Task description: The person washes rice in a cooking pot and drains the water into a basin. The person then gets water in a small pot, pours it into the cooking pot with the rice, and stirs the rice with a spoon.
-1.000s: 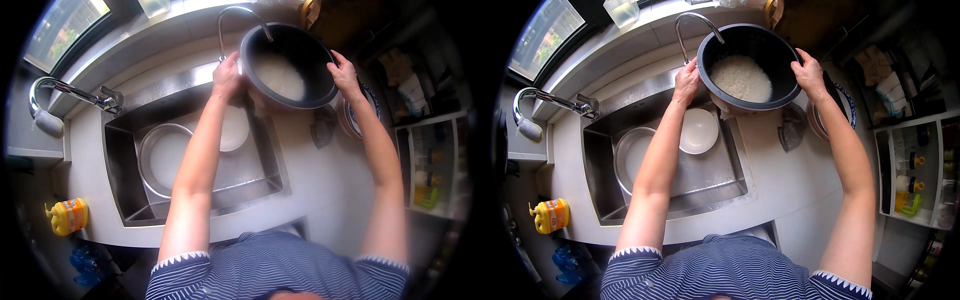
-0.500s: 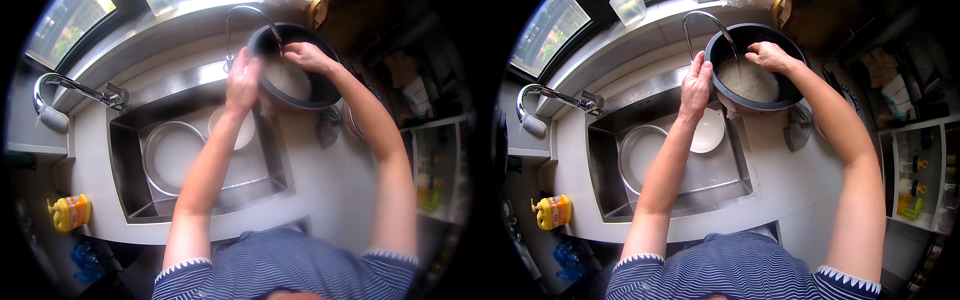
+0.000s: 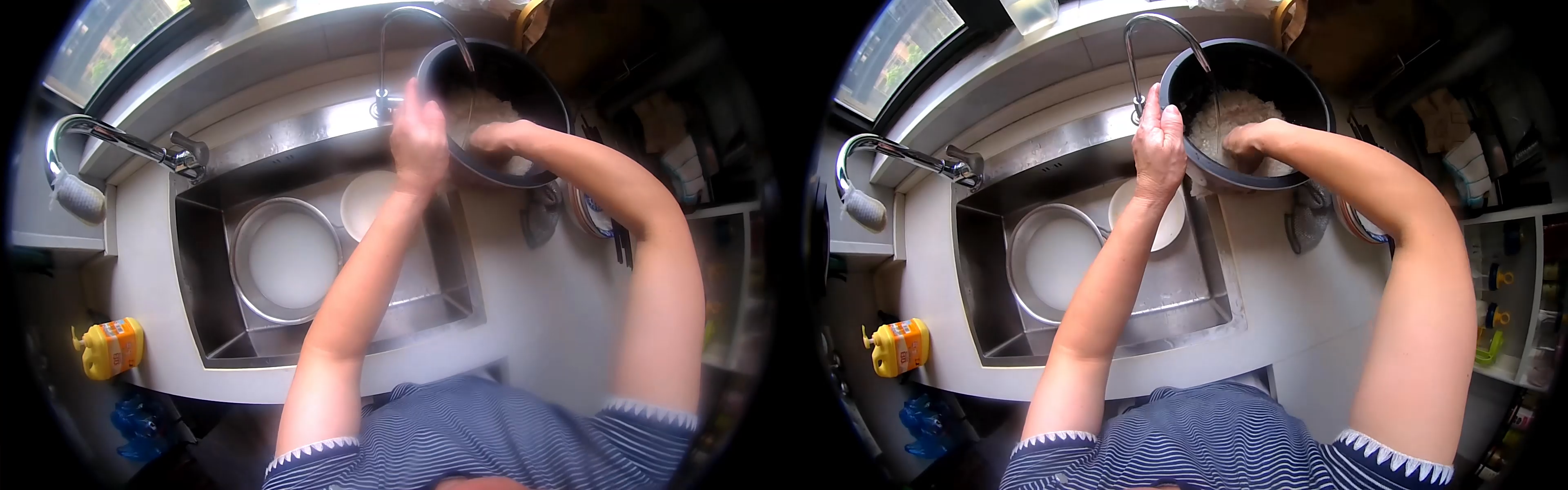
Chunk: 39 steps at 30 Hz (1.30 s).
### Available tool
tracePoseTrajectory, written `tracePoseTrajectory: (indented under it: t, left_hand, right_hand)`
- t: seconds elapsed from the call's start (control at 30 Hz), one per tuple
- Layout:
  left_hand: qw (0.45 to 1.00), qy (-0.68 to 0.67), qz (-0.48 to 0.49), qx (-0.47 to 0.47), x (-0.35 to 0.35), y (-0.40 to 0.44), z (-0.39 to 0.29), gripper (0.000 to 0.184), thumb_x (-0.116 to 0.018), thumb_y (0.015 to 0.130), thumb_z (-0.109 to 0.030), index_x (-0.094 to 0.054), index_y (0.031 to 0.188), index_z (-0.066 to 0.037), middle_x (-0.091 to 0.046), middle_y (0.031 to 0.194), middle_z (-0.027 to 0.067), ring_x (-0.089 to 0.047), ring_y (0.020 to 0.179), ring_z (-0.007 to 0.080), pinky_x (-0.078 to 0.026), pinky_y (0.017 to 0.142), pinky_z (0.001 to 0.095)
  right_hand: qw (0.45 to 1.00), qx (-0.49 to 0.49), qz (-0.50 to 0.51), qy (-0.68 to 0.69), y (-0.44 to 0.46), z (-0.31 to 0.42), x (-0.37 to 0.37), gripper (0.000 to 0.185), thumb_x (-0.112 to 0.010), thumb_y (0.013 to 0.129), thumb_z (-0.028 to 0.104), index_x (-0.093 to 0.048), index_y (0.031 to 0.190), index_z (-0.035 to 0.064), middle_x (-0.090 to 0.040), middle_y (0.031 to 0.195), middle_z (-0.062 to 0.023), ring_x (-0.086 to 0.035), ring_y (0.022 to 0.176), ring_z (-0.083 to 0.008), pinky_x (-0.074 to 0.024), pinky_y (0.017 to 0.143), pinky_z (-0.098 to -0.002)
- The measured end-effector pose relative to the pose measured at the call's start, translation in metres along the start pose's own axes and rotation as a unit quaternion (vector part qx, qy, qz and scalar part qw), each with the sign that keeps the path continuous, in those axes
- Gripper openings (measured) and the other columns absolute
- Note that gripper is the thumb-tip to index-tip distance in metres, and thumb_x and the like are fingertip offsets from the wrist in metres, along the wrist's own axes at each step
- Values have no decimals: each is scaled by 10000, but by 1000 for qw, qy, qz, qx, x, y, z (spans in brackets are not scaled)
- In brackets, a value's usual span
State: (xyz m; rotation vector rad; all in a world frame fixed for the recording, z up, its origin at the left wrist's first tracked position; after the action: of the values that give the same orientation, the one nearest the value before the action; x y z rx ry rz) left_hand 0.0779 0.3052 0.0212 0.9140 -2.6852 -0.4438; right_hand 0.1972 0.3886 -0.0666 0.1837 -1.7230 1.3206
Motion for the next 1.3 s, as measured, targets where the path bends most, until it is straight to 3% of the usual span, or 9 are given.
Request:
tracePoseTrajectory:
  t: [0.13,0.2,0.3,0.47,0.57,0.77,0.87,1.03,1.3]
  left_hand:
    - [1000,-2,1,7,-1,0,-2,440,-430,919,-202,-405,1292,31,-583,1131,199,-565,1044,260,-417,894,312]
    - [1000,3,12,16,0,0,-3,440,-429,918,-200,-406,1287,38,-571,1151,201,-555,1060,267,-409,908,315]
    - [1000,-7,10,17,0,0,-4,438,-430,917,-196,-409,1283,43,-560,1167,202,-548,1071,274,-403,918,318]
    - [1000,-12,9,19,-1,0,-2,436,-435,912,-188,-412,1278,47,-553,1177,206,-543,1079,286,-400,924,322]
    - [1000,0,11,22,0,0,-6,436,-437,909,-187,-413,1275,48,-551,1174,212,-542,1078,297,-401,924,327]
    - [1000,5,11,19,0,0,-3,432,-439,908,-188,-419,1269,49,-560,1149,217,-552,1050,304,-409,906,341]
    - [1000,15,12,16,1,0,-6,431,-441,906,-186,-420,1267,50,-565,1133,216,-557,1035,309,-414,897,346]
    - [1000,21,6,7,1,-1,-7,431,-445,904,-181,-419,1268,49,-567,1118,218,-558,1019,322,-417,891,347]
    - [1000,21,8,-3,2,0,-8,436,-445,901,-180,-416,1266,57,-565,1104,237,-561,1008,331,-421,883,362]
  right_hand:
    - [985,27,-160,52,-19,31,63,409,-639,719,284,-615,1066,68,-592,1131,-106,-567,1034,-311,-457,881,-378]
    - [992,-86,-92,-13,-1,-5,45,427,-651,701,302,-624,1083,111,-612,1079,-112,-578,1000,-322,-468,858,-375]
    - [994,61,91,29,-1,11,-11,332,-637,711,252,-651,976,52,-647,908,-178,-592,881,-283,-469,768,-372]
    - [987,-26,-144,59,1,3,51,357,-618,738,270,-634,1008,36,-642,988,-160,-609,922,-299,-470,765,-370]
    - [994,29,90,-45,-1,7,6,365,-609,741,272,-654,1020,40,-639,985,-170,-604,915,-295,-459,798,-361]
    - [957,9,-288,-3,-2,12,69,286,-623,736,267,-647,939,68,-636,930,-178,-607,966,-290,-461,777,-451]
    - [996,24,36,75,10,-3,6,343,-648,703,278,-662,959,50,-657,891,-157,-610,863,-312,-448,781,-399]
    - [979,23,-158,123,1,3,55,388,-679,695,312,-641,989,62,-656,921,-157,-618,891,-299,-489,761,-353]
    - [998,21,17,58,-22,4,20,371,-655,716,291,-645,1001,55,-641,965,-170,-604,928,-321,-482,797,-372]
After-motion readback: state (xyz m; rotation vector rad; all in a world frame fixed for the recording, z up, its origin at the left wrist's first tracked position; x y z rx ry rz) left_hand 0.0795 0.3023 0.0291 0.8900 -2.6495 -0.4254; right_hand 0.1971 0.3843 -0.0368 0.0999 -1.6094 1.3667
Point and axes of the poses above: each hand's wrist, its own y-axis towards the middle knuckle, its own x-axis out of the back of the hand, z = x × y, the point moved 9 cm from there along y, towards the middle knuckle
